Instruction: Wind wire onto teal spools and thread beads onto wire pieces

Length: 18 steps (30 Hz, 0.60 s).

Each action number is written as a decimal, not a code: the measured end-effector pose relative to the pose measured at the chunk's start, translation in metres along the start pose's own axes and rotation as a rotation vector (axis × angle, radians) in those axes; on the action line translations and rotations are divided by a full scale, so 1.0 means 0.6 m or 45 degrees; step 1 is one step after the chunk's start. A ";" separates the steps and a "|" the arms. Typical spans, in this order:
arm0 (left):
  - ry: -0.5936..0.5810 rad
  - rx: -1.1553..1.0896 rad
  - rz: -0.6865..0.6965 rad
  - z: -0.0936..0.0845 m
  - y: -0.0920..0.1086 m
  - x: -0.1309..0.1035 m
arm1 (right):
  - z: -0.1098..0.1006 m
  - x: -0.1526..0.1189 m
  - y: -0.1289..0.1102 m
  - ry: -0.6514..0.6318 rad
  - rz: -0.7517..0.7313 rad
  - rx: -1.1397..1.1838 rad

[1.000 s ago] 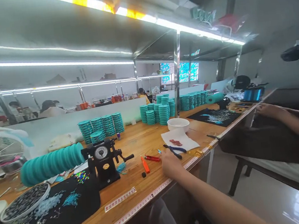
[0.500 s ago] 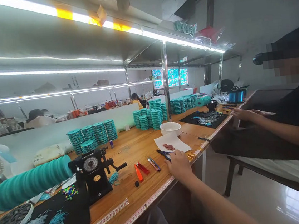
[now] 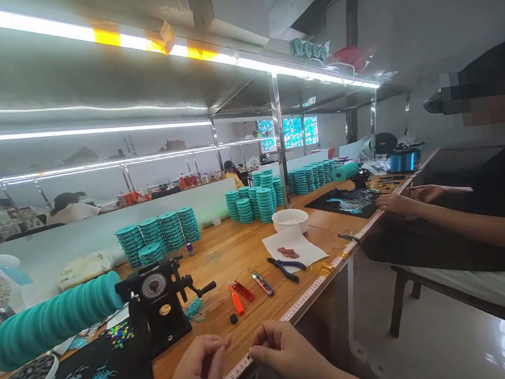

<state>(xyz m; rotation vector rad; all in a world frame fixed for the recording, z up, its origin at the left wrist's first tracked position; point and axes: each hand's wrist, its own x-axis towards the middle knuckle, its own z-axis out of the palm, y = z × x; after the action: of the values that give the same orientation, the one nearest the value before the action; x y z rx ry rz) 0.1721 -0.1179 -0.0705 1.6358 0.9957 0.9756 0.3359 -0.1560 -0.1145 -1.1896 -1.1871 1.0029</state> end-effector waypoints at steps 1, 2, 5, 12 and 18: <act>-0.021 0.162 0.129 0.005 -0.003 0.010 | -0.006 0.011 0.001 0.096 -0.037 -0.147; -0.032 0.306 0.225 0.011 -0.007 0.018 | -0.010 0.021 0.002 0.150 -0.062 -0.331; -0.041 0.682 0.277 0.024 -0.021 0.040 | -0.011 0.049 0.000 0.213 -0.087 -0.851; -0.190 1.394 0.054 0.033 -0.025 0.074 | 0.006 0.098 0.004 0.209 -0.086 -1.200; -0.240 1.501 0.019 0.039 -0.019 0.073 | 0.002 0.107 0.010 0.216 -0.075 -1.289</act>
<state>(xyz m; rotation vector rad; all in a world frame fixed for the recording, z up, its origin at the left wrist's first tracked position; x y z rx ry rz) 0.2072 -0.0822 -0.0807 2.5986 1.5522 0.1455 0.3434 -0.0917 -0.1120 -1.9421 -1.6315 0.1855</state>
